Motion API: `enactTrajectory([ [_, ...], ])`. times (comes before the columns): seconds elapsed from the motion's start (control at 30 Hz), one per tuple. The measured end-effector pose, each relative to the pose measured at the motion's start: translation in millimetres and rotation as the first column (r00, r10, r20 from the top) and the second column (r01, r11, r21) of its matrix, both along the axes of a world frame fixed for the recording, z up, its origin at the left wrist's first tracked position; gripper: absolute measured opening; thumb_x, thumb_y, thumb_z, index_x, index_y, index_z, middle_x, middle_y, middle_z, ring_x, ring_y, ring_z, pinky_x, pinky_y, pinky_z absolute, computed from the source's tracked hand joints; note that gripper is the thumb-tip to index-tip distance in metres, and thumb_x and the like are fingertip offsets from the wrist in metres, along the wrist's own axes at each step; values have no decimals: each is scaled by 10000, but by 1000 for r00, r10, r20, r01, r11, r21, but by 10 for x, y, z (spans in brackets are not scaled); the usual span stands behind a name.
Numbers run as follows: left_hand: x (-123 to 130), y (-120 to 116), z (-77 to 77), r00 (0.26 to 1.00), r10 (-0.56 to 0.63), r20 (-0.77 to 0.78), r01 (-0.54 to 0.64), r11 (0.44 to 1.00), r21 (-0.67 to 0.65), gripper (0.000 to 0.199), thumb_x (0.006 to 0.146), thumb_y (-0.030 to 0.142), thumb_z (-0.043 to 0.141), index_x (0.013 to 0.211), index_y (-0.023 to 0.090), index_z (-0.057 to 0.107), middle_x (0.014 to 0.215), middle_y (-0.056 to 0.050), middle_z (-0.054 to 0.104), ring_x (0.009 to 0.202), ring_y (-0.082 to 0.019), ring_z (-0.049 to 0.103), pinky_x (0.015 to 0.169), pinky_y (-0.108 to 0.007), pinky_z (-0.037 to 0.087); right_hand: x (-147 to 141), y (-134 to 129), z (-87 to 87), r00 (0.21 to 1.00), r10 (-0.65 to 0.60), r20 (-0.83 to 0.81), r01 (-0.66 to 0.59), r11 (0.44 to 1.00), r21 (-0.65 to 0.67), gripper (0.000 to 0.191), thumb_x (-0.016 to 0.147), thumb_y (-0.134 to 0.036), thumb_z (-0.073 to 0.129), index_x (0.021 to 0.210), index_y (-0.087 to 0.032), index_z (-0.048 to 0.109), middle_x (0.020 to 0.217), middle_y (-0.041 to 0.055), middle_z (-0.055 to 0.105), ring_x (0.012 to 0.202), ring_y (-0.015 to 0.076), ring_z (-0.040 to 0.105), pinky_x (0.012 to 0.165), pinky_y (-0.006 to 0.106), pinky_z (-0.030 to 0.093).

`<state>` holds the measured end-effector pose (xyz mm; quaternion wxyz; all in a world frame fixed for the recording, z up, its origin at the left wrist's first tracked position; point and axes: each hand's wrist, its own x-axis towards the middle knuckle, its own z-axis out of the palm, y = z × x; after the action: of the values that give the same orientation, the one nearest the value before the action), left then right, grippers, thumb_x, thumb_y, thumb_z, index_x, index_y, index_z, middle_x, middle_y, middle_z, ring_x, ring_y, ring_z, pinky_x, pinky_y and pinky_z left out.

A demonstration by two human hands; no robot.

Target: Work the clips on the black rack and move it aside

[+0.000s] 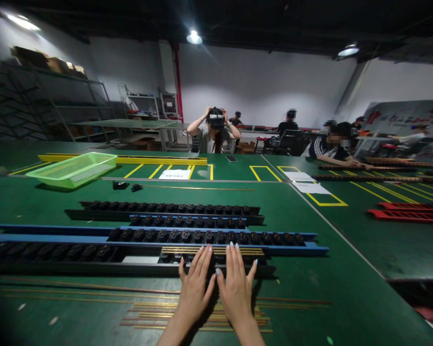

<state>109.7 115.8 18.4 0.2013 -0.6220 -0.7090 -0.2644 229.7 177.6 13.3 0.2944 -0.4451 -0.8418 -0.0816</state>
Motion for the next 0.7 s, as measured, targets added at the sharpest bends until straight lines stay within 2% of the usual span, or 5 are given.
enactTrajectory([
  [0.23,1,0,15,1000,-9,21,8,1000,15,594,908,207,391,1469,243,200,1423,-52,480,1335,-148,375,1141,-418,-68,11,27,-27,1000,15,11,-15,1000,-1,602,967,-407,263,1502,-228,51,1482,99,366,1366,232,342,1119,588,16],
  [0.43,-3,5,12,999,-31,33,31,999,20,560,919,212,361,1463,223,225,1435,-60,457,1346,-138,355,1133,-416,-112,96,113,-44,995,-86,-46,87,996,3,604,969,-399,231,1502,-202,27,1482,107,367,1369,223,330,1112,599,23],
  [0.7,2,6,28,999,-32,44,31,999,12,555,919,209,366,1460,225,241,1434,-67,457,1340,-147,365,1133,-423,-109,113,134,-37,995,-85,-44,85,996,-18,583,971,-392,240,1501,-214,76,1464,106,399,1350,220,361,1110,600,30],
])
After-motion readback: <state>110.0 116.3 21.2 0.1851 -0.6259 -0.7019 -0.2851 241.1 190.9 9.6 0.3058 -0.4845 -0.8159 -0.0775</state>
